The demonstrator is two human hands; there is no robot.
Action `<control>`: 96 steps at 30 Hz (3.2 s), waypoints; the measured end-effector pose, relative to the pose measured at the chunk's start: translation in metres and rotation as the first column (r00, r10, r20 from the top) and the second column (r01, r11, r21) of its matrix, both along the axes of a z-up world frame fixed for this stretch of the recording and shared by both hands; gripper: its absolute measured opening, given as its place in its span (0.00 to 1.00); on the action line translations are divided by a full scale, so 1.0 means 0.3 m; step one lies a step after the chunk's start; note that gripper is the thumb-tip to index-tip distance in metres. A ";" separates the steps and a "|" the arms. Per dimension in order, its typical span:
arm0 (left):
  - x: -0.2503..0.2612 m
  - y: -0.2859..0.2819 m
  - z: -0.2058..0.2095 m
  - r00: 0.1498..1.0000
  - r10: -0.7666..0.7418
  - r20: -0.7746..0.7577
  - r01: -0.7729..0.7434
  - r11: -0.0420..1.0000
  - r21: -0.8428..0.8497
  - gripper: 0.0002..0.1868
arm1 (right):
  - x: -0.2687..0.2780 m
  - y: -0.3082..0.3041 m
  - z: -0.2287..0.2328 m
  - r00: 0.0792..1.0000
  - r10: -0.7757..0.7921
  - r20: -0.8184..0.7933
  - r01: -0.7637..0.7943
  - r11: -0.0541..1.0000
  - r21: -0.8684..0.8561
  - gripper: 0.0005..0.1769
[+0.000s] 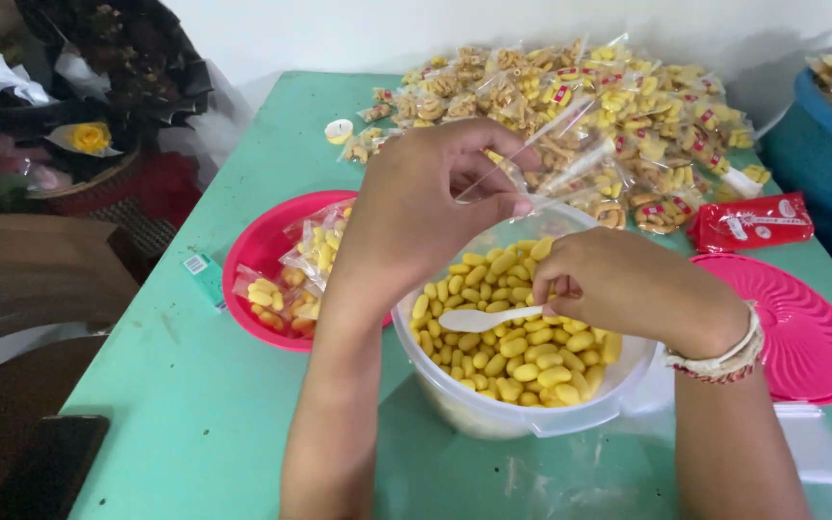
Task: Manual packaging of yellow snacks into small plastic bags using a spoon and a handheld sealer.
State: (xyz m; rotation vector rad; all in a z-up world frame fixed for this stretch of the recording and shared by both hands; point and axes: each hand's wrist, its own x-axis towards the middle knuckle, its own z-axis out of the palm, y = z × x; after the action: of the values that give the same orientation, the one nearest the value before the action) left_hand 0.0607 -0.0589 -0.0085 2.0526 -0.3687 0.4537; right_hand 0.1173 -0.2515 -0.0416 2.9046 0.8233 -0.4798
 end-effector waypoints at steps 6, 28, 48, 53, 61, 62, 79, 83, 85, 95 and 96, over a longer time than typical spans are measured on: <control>-0.019 -0.009 0.001 0.998 -0.046 0.043 0.048 0.998 -0.043 0.09 | 0.023 -0.045 -0.016 0.990 0.046 0.133 -0.065 0.988 0.143 0.08; -0.065 0.018 0.019 0.971 -0.239 0.029 0.240 0.968 -0.074 0.14 | 0.011 -0.028 0.015 0.991 -0.130 0.020 0.129 0.990 0.051 0.23; -0.059 0.048 0.017 0.948 -0.297 0.115 0.309 0.946 -0.099 0.14 | 0.036 -0.046 -0.085 0.884 0.398 0.246 -0.459 0.838 0.294 0.15; -0.065 0.055 0.033 0.977 -0.210 0.026 0.211 0.976 -0.060 0.12 | 0.006 -0.073 -0.017 0.939 0.333 0.086 -0.342 0.876 0.341 0.13; -0.053 0.072 0.023 0.988 -0.153 0.002 0.153 0.988 0.027 0.09 | -0.007 -0.102 0.007 0.940 0.314 0.133 -0.340 0.832 0.438 0.13; -0.052 0.074 0.023 0.990 -0.142 0.010 0.142 0.989 0.027 0.10 | -0.002 -0.106 0.007 0.934 0.304 0.186 -0.356 0.812 0.463 0.13; -0.041 0.109 0.013 0.996 -0.094 -0.004 0.094 0.995 0.015 0.16 | 0.008 -0.188 0.041 0.908 0.125 0.401 -0.318 0.829 0.460 0.11; -0.037 0.120 0.005 0.988 -0.136 0.071 0.132 0.989 0.062 0.15 | 0.000 -0.188 0.050 0.911 0.115 0.397 -0.316 0.813 0.489 0.09; -0.039 0.121 0.008 0.990 -0.124 0.069 0.119 0.990 0.070 0.14 | 0.003 -0.187 0.047 0.902 0.144 0.406 -0.350 0.795 0.496 0.09; -0.043 0.118 0.010 0.990 -0.129 0.054 0.126 0.991 0.042 0.15 | 0.000 -0.107 0.002 0.975 0.099 0.201 -0.154 0.946 0.284 0.13; -0.044 0.118 0.011 0.986 -0.145 0.076 0.142 0.989 0.047 0.14 | 0.001 -0.097 -0.014 0.959 0.181 0.217 -0.242 0.922 0.303 0.12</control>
State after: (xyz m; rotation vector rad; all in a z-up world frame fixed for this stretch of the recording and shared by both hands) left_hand 0.0475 -0.0233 -0.0053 2.0356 -0.5741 0.4431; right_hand 0.1176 -0.2805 -0.0457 3.0305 1.2786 -0.0525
